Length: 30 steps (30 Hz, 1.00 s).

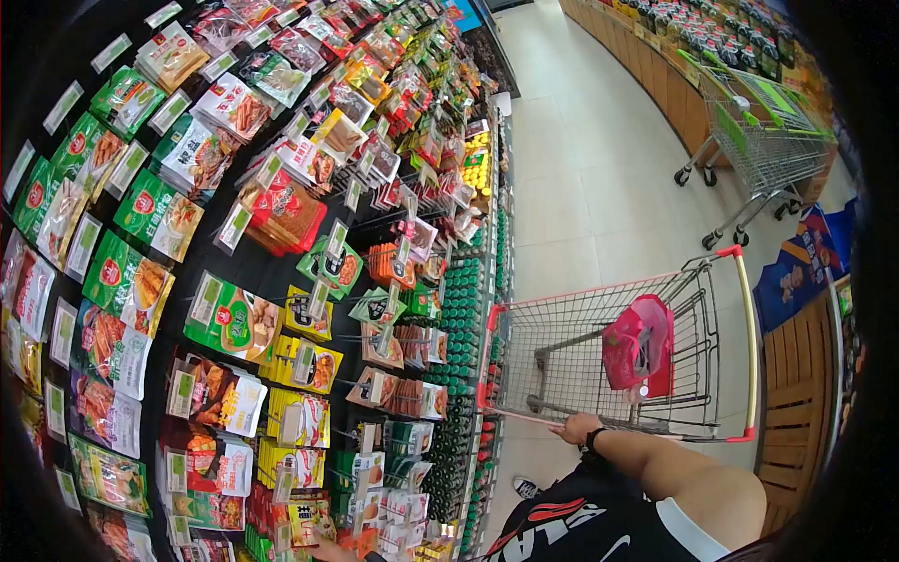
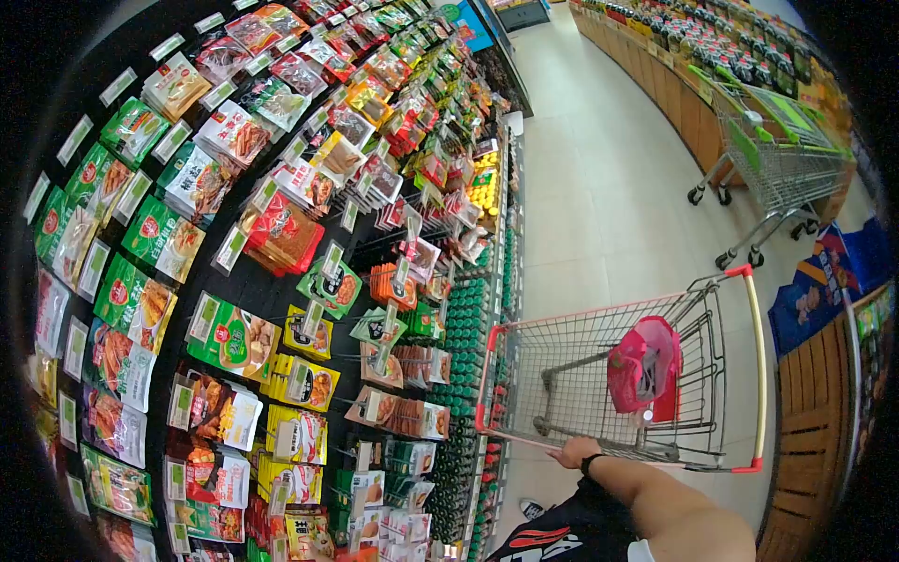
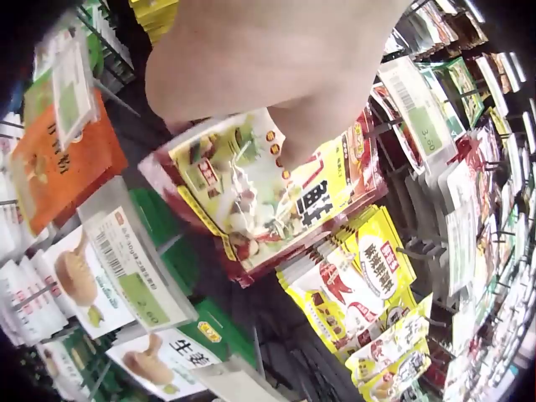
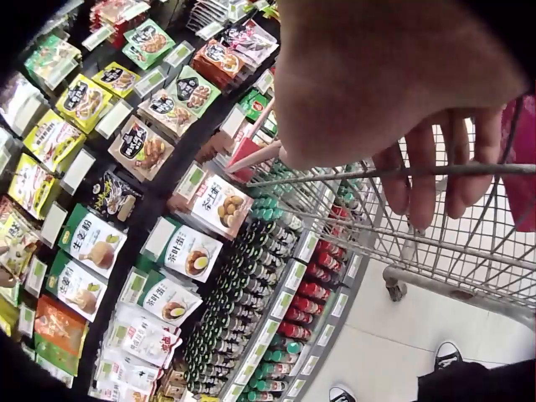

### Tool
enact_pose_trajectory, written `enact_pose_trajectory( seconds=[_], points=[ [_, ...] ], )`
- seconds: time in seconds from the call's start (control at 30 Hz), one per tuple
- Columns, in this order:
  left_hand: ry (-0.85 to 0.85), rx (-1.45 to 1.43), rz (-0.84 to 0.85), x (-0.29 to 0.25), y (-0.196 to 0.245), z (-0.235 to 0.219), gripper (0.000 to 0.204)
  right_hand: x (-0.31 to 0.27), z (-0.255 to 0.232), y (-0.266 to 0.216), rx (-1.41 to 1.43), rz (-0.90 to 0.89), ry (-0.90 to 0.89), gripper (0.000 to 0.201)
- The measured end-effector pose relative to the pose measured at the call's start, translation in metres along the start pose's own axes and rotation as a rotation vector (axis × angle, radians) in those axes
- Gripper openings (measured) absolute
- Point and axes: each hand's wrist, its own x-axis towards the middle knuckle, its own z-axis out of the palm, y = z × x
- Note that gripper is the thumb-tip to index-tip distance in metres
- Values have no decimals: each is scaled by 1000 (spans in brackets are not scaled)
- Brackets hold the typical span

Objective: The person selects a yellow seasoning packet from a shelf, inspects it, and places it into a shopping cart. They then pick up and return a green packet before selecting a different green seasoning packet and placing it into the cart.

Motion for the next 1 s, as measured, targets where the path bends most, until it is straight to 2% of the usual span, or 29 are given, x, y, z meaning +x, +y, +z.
enact_pose_trajectory(
  seconds=[0.1,0.13,0.2,0.23,0.27,0.33,0.43,0.57,0.6,0.73,0.83,0.93,1.0],
  points=[
    [-117,38,-102,-20,12,-5,80,7,-14,-2,26,-11,-12,79],
    [-157,125,-132,-2,3,-15,82,9,-14,-2,26,-14,-13,80],
    [-286,72,-146,39,-24,-30,85,15,-19,-3,31,-14,-25,80],
    [-352,46,-153,38,-24,-28,86,17,-21,-4,35,-7,-37,81],
    [-328,42,-186,36,-25,-27,85,20,-24,-6,37,-2,-52,81],
    [-272,41,-255,-26,11,-2,84,26,-25,-6,41,-7,-60,82],
    [-258,51,-235,-19,6,2,83,26,-30,-7,59,-11,-80,82],
    [-357,21,-147,-24,3,7,80,35,-27,-8,87,-13,-32,83],
    [-287,32,-162,-30,3,9,79,37,-27,-7,100,-27,-41,83],
    [-326,1,-134,-15,-17,1,84,38,-27,-7,121,-11,-23,84],
    [-213,-36,-61,-17,-25,2,90,40,-28,-6,127,-17,-25,84],
    [-165,26,-111,-26,-17,4,83,41,-32,-10,129,-12,-12,83],
    [-238,4,-33,-5,-35,-6,73,43,-33,-11,116,-18,-27,82]
  ],
)
